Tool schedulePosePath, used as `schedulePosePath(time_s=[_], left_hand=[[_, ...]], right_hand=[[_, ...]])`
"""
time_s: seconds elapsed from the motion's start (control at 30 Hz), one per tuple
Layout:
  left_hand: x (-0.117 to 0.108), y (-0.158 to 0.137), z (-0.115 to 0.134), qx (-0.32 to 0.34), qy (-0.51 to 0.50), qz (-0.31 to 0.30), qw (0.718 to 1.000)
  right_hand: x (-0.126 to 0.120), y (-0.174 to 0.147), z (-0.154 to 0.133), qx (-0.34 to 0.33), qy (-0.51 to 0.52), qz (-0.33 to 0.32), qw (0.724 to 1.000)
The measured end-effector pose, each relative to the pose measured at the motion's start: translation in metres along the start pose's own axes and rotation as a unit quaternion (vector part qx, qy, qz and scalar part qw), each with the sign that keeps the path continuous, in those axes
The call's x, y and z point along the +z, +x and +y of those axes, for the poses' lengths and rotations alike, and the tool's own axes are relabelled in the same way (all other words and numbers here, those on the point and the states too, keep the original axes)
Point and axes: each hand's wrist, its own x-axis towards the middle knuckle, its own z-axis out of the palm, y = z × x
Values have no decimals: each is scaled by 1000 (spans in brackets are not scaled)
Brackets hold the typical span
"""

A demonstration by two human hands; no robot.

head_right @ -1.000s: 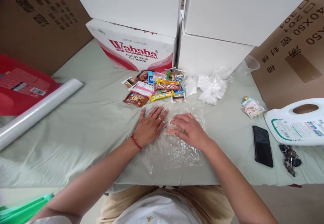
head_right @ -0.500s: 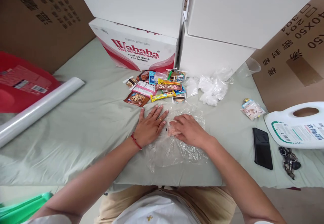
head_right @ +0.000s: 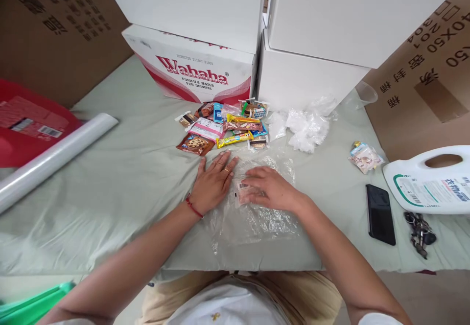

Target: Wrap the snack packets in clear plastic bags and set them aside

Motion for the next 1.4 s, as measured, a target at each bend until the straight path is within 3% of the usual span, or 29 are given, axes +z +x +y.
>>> schedulePosePath(time_s=[0.07, 0.17, 0.27, 0.37, 0.5, 0.63, 0.77, 0.93, 1.0, 1.17, 1.3, 1.4], left_hand=[[0, 1, -1, -20, -11, 16, 1000], [1, 4, -4, -53, -28, 60, 996], [3, 6, -8, -79, -49, 113, 989], [3, 8, -10, -90, -78, 126, 985], [0, 12, -14, -108, -149, 111, 977], [2, 16, -22, -108, -241, 130, 956], [5, 17, -29, -91, -315, 128, 936], [-4, 10, -28, -50, -402, 108, 908], [-12, 2, -27, -25, -395, 100, 913], [-31, -32, -26, 52, -284, 56, 956], [-39, -65, -30, 149, -206, -3, 967], [-47, -78, -32, 164, -202, -14, 965]], right_hand=[[-9, 8, 5, 43, -17, 67, 997], [-16, 28, 19, 155, -107, 150, 971], [-19, 47, 34, 223, -179, 137, 949], [-24, 55, 45, 233, -185, 98, 950], [-36, 50, 55, 210, -105, 59, 970], [-46, 35, 54, 108, -27, 104, 988], [-52, 13, 39, 38, 32, 140, 989], [-47, -17, 15, 2, 33, 101, 994], [-41, -28, 11, -28, 3, 88, 996], [-19, -56, 13, -90, -60, 67, 992], [-1, -76, 14, -80, -73, 31, 994], [7, -87, 10, -53, -63, 19, 996]])
